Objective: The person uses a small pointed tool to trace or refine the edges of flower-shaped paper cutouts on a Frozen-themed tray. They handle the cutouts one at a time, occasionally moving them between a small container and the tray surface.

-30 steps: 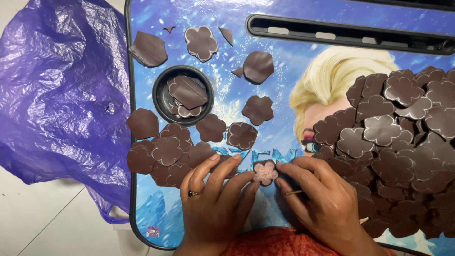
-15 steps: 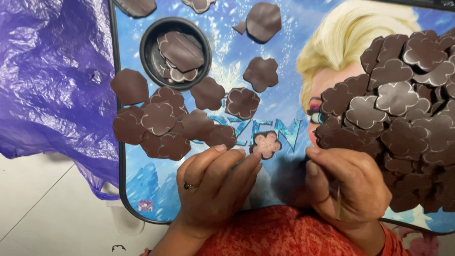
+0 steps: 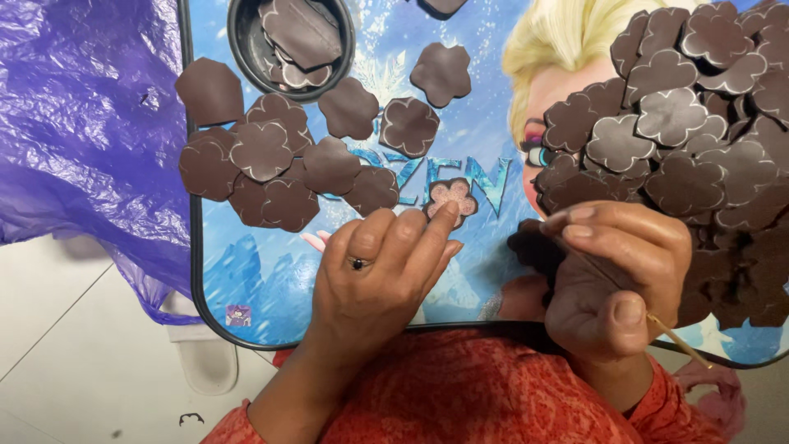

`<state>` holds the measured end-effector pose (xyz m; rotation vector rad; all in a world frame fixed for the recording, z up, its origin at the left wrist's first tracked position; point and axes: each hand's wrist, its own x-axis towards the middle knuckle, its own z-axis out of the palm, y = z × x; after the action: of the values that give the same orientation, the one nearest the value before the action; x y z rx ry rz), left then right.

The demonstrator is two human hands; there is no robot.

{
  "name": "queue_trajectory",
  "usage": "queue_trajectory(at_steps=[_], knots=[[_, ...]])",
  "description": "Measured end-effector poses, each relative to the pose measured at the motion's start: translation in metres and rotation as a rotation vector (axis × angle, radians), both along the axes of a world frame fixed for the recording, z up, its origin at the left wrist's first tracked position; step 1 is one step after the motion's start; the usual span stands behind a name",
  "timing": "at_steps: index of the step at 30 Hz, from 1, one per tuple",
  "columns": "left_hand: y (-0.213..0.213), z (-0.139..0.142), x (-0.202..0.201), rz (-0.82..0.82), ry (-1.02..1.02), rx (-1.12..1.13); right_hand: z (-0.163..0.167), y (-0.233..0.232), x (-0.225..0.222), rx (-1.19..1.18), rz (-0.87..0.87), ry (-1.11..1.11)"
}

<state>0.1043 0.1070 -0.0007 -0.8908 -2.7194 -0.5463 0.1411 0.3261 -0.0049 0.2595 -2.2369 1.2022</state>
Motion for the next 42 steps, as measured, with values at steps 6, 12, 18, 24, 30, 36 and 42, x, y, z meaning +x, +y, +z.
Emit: queue_trajectory(at_steps=[6, 12, 18, 24, 30, 36, 42], knots=[[0.013, 0.002, 0.009, 0.016, 0.012, -0.223, -0.001, -0.002, -0.009, -0.064, -0.046, -0.051], [0.016, 0.000, 0.018, 0.053, 0.016, -0.319, 0.036, -0.016, -0.009, 0.047, 0.090, -0.339], [0.011, 0.002, 0.020, 0.034, 0.012, -0.359, 0.044, -0.036, -0.030, 0.132, 0.222, -0.446], [0.007, -0.001, 0.013, 0.019, 0.072, -0.377, 0.043, -0.050, -0.043, 0.250, 0.208, -0.437], [0.004, -0.003, 0.010, 0.029, 0.083, -0.387, 0.044, -0.058, -0.051, 0.300, 0.256, -0.434], [0.003, -0.008, 0.007, -0.019, 0.046, -0.410, 0.044, -0.061, -0.057, 0.355, 0.292, -0.382], [0.000, -0.011, 0.007, 0.021, 0.069, -0.361, 0.044, -0.063, -0.058, 0.314, 0.247, -0.427]])
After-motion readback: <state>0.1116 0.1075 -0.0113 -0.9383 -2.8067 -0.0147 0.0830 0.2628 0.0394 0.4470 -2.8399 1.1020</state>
